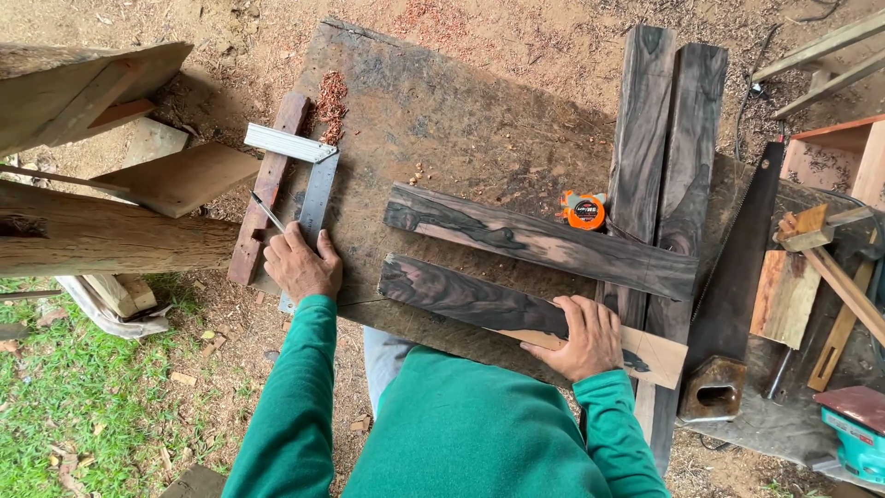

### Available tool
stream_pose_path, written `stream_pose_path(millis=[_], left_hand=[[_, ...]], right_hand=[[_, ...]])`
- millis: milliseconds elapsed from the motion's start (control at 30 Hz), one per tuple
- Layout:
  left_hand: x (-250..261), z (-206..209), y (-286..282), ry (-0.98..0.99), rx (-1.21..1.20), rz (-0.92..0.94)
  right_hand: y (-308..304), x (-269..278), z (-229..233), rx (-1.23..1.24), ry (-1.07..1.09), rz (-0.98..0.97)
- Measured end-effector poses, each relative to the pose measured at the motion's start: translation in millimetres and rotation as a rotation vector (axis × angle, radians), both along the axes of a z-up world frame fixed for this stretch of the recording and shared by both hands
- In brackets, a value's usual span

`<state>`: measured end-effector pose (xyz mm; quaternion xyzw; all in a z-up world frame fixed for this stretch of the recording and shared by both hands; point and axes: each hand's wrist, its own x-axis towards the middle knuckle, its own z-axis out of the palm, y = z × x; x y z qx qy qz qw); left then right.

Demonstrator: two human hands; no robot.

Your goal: The recorder uses a speed square, a measuring tape, and a pencil to measure and mark wood planks for cutting.

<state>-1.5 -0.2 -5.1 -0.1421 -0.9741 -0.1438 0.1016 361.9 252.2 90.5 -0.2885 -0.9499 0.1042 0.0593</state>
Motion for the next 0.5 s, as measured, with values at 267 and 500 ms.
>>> stream_pose_path(millis=[267,500], left_hand=[[0.7,1.1,0.2,0.005,0.004,-0.005],[0.3,2.6,0.5,-0.006,0.004,-0.005]], right_hand=[[-0.1,-0.1,-0.7,0.000,0.006,-0.006],[-0.4,-1.1,2.7,0.009,0.002,0.003]])
